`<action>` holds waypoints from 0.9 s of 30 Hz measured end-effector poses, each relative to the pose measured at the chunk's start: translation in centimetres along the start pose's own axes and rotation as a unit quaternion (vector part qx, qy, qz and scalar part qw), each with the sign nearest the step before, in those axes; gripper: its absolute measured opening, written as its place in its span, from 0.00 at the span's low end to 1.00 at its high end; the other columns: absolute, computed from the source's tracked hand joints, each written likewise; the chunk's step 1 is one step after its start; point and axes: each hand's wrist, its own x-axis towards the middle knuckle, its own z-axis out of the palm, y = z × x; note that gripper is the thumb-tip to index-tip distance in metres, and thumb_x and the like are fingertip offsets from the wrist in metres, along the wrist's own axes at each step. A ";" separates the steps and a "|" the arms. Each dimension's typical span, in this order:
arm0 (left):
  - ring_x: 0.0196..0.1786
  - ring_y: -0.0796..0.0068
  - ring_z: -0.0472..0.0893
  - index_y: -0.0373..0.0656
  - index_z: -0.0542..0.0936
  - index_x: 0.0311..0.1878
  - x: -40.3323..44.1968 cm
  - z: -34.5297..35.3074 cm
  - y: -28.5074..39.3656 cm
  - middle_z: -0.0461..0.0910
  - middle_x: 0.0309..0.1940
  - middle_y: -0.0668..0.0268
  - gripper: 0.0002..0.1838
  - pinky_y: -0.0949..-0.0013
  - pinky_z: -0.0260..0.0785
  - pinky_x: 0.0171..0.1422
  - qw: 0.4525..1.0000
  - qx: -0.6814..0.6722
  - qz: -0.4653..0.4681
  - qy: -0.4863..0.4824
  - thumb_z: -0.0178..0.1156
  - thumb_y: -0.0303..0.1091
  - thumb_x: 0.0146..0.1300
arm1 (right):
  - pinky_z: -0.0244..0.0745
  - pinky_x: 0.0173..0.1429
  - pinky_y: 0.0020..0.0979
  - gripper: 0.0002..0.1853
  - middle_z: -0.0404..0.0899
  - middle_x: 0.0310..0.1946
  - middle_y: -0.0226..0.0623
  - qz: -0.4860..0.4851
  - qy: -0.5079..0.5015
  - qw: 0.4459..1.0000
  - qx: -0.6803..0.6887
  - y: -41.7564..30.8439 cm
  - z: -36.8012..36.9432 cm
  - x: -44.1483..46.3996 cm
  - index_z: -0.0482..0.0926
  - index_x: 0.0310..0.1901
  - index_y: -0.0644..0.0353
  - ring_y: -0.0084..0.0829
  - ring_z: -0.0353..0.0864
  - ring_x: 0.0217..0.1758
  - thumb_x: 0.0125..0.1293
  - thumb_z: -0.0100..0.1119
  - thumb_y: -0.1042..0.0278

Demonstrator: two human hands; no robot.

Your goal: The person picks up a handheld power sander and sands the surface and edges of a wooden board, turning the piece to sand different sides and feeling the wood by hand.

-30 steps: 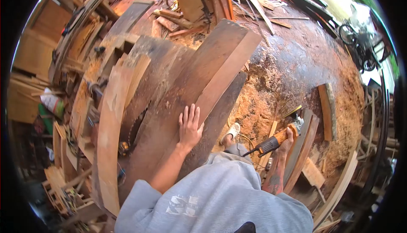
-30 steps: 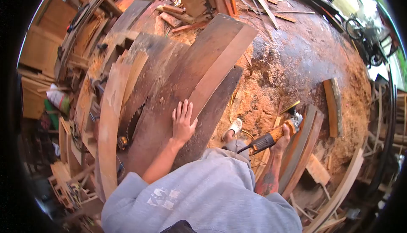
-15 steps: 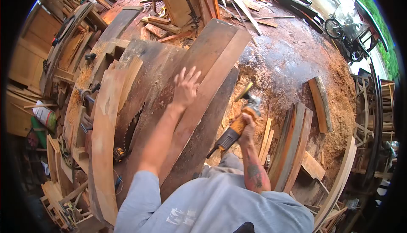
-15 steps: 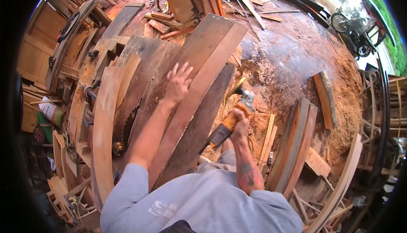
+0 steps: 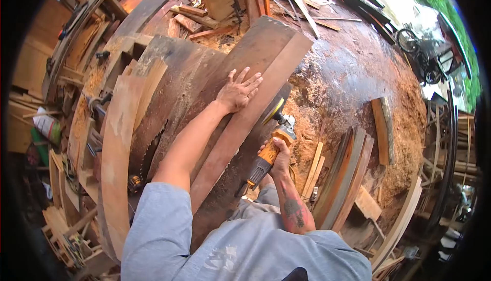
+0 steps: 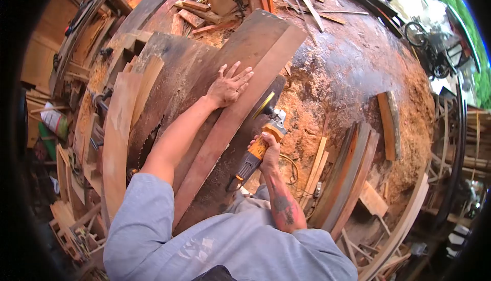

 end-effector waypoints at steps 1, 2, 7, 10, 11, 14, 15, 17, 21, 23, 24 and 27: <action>0.85 0.55 0.54 0.56 0.68 0.79 0.0 0.0 -0.1 0.62 0.82 0.72 0.27 0.34 0.40 0.83 1.000 -0.003 -0.008 0.003 0.42 0.49 0.82 | 0.87 0.40 0.42 0.16 0.83 0.34 0.39 0.007 0.001 1.000 -0.001 0.0 0.0 0.3 0.77 0.46 0.61 0.35 0.86 0.34 0.64 0.64 0.59; 0.85 0.54 0.53 0.56 0.68 0.79 0.0 0.0 -0.1 0.61 0.82 0.73 0.27 0.33 0.40 0.84 1.000 -0.006 -0.006 -0.006 0.41 0.49 0.82 | 0.87 0.40 0.42 0.16 0.83 0.34 0.39 0.009 0.000 1.000 -0.010 -0.1 0.2 0.4 0.77 0.46 0.61 0.35 0.86 0.34 0.64 0.64 0.59; 0.84 0.53 0.55 0.55 0.69 0.78 -0.1 0.6 -0.2 0.63 0.81 0.72 0.27 0.34 0.40 0.84 1.000 -0.018 -0.008 0.023 0.44 0.49 0.81 | 0.86 0.40 0.44 0.17 0.82 0.34 0.40 -0.016 -0.006 1.000 -0.022 -0.2 0.8 1.5 0.76 0.50 0.60 0.38 0.85 0.33 0.65 0.63 0.59; 0.84 0.53 0.54 0.55 0.69 0.78 -0.2 0.4 -0.2 0.64 0.81 0.72 0.27 0.35 0.39 0.84 0.999 -0.035 -0.009 0.022 0.44 0.49 0.81 | 0.87 0.39 0.44 0.16 0.82 0.34 0.40 -0.024 0.003 0.999 -0.030 -0.4 1.3 1.9 0.76 0.48 0.62 0.38 0.85 0.34 0.65 0.63 0.59; 0.84 0.53 0.54 0.54 0.69 0.78 -0.2 0.6 -0.2 0.64 0.81 0.72 0.27 0.35 0.39 0.84 0.999 -0.036 -0.007 0.023 0.44 0.49 0.81 | 0.86 0.39 0.44 0.17 0.82 0.35 0.40 -0.027 0.005 0.999 -0.031 -0.5 1.5 2.1 0.76 0.47 0.62 0.38 0.85 0.33 0.64 0.64 0.59; 0.85 0.54 0.53 0.54 0.69 0.78 -0.1 0.6 -0.3 0.63 0.81 0.72 0.27 0.35 0.38 0.85 0.999 -0.038 -0.007 0.027 0.44 0.49 0.81 | 0.86 0.39 0.43 0.18 0.82 0.35 0.40 -0.038 0.010 0.998 -0.038 -0.8 1.8 2.6 0.76 0.47 0.61 0.37 0.85 0.34 0.63 0.65 0.58; 0.85 0.54 0.53 0.54 0.69 0.78 -0.1 0.7 -0.3 0.63 0.81 0.72 0.27 0.35 0.38 0.85 0.999 -0.039 -0.007 0.024 0.44 0.49 0.81 | 0.86 0.40 0.44 0.18 0.82 0.35 0.39 -0.035 0.017 0.998 -0.039 -0.8 1.7 2.9 0.75 0.48 0.61 0.37 0.85 0.34 0.63 0.65 0.58; 0.85 0.54 0.53 0.54 0.69 0.78 -0.2 0.6 -0.3 0.63 0.81 0.73 0.27 0.34 0.38 0.85 0.999 -0.039 -0.007 0.021 0.44 0.49 0.81 | 0.86 0.40 0.44 0.18 0.82 0.35 0.39 -0.033 0.023 0.998 -0.042 -0.8 1.7 3.4 0.75 0.48 0.61 0.37 0.85 0.34 0.63 0.65 0.58; 0.85 0.54 0.53 0.54 0.68 0.79 -0.2 0.2 -0.3 0.62 0.81 0.73 0.27 0.34 0.38 0.85 0.999 -0.038 -0.003 -0.002 0.42 0.49 0.81 | 0.86 0.40 0.43 0.18 0.82 0.35 0.39 -0.033 0.026 0.998 -0.056 -0.9 1.5 3.6 0.76 0.48 0.60 0.36 0.85 0.34 0.63 0.65 0.58; 0.85 0.54 0.52 0.54 0.68 0.79 -0.2 0.2 -0.3 0.62 0.82 0.73 0.27 0.34 0.38 0.85 0.999 -0.034 -0.003 0.006 0.42 0.49 0.82 | 0.86 0.41 0.43 0.18 0.82 0.35 0.39 -0.034 0.029 0.997 -0.062 -1.1 1.2 3.6 0.76 0.48 0.60 0.36 0.85 0.34 0.64 0.65 0.58; 0.85 0.54 0.52 0.54 0.68 0.79 -0.2 0.3 -0.3 0.62 0.82 0.73 0.27 0.34 0.38 0.85 0.999 -0.029 -0.003 0.013 0.42 0.49 0.82 | 0.86 0.40 0.43 0.18 0.81 0.35 0.39 -0.038 0.023 0.997 -0.064 -1.1 1.2 3.6 0.76 0.48 0.60 0.36 0.85 0.34 0.64 0.65 0.58; 0.85 0.54 0.52 0.53 0.68 0.79 -0.2 0.4 -0.2 0.62 0.82 0.72 0.28 0.34 0.37 0.85 0.999 -0.046 -0.010 0.007 0.42 0.49 0.82 | 0.86 0.40 0.42 0.17 0.81 0.34 0.38 -0.047 0.016 0.996 -0.070 -1.5 1.5 4.0 0.76 0.48 0.60 0.36 0.85 0.34 0.64 0.65 0.58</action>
